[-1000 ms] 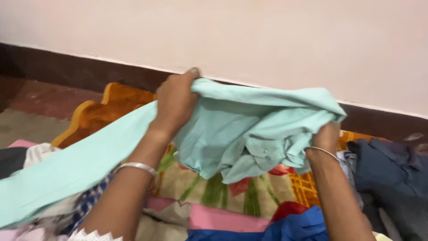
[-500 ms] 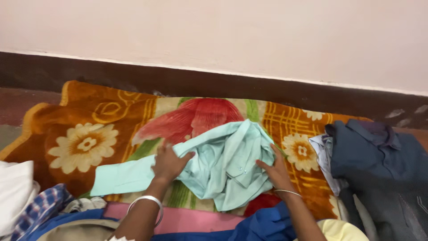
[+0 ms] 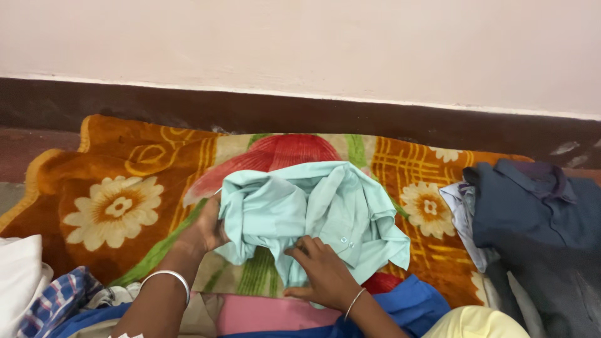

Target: The person buttons a light green shirt and smooths the fabric on a floral blanket.

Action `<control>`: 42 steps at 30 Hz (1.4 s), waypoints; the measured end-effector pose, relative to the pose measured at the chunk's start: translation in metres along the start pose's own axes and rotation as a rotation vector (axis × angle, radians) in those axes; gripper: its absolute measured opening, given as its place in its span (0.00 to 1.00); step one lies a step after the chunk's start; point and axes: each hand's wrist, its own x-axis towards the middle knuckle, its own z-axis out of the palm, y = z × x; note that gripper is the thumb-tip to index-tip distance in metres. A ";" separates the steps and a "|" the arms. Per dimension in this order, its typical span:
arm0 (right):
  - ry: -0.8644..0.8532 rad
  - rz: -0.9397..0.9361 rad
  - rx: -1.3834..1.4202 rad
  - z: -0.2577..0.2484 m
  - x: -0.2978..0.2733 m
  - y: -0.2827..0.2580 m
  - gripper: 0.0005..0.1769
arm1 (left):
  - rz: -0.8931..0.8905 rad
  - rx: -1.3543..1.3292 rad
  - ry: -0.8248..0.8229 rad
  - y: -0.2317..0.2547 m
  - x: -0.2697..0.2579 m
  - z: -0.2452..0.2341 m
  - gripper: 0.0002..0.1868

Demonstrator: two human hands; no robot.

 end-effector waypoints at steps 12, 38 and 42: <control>0.527 0.417 0.326 -0.012 0.002 0.058 0.09 | 1.004 1.368 0.459 -0.022 -0.037 -0.016 0.30; 0.062 0.436 -0.005 -0.023 -0.041 0.036 0.36 | 0.909 1.165 -0.090 0.000 -0.106 0.080 0.17; -0.219 0.642 -0.251 0.006 -0.074 0.055 0.47 | 0.774 1.324 -0.059 -0.018 -0.106 0.073 0.16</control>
